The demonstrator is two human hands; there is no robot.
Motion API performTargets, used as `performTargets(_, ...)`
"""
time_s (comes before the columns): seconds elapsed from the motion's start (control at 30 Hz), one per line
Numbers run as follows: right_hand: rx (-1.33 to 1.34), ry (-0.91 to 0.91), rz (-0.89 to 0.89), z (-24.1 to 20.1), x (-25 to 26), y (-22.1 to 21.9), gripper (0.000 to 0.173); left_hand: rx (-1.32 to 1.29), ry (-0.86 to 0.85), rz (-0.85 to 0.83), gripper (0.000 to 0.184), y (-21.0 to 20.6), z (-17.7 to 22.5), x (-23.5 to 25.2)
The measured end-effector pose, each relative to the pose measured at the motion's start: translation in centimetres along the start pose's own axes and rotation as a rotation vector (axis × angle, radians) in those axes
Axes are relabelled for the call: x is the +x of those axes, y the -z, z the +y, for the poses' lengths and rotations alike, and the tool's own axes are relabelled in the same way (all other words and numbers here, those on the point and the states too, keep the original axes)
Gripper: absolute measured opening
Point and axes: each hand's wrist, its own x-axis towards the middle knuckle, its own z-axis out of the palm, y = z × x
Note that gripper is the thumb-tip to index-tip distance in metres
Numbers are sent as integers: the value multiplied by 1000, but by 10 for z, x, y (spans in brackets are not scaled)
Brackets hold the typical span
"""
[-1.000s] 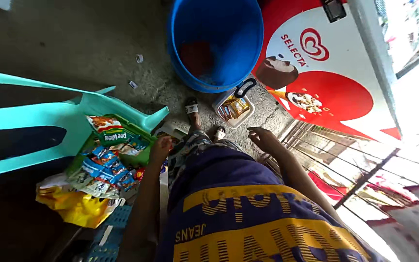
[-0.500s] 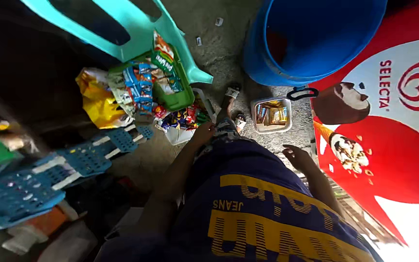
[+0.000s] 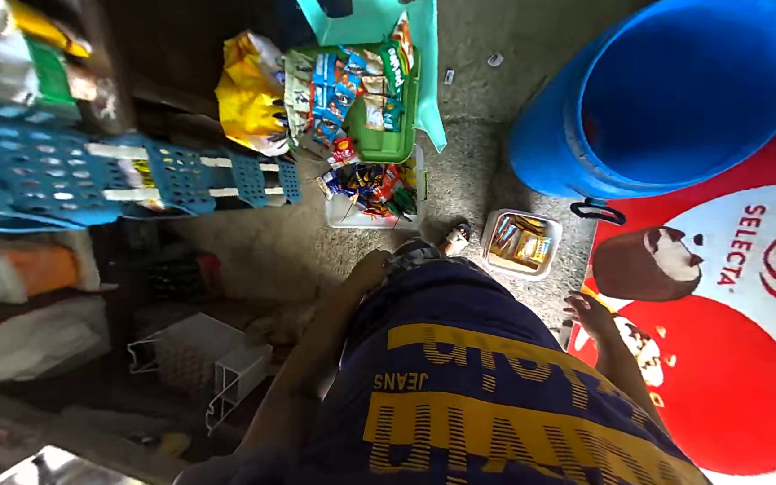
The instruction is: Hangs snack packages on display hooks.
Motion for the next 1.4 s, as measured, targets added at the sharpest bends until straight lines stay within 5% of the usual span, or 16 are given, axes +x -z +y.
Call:
performTargets(0.1, 35, -18, 16, 7, 6, -17, 42, 21, 59, -58, 41, 1, 11, -15)
performTargets(0.27, -65, -81, -81, 19, -1, -61, 42, -79, -101, 71, 44, -21, -40, -34)
performTargets(0.5, -398, 28, -226, -14, -34, -113, 42, -296, 111, 247, 45, -82, -133, -93)
performTargets(0.67, -513, 118, -239, -51, -18, -127, 43, -368, 166, 110, 49, -152, -174, -122)
performTargets(0.83, -585, 218, -227, -103, -9, -134, 43, -422, 152, -28, 40, -178, -158, -117)
performTargets(1.0, -644, 207, -300, -133, 6, -144, 43, -390, 128, 3, 42, -145, -146, -79)
performTargets(1.13, -717, 155, -369, -151, 28, -130, 43, -408, 66, -20, 47, -80, -123, -34)
performTargets(1.4, -650, 128, -270, -192, 64, -74, 41, -961, 111, 304, 41, 41, -108, 89)
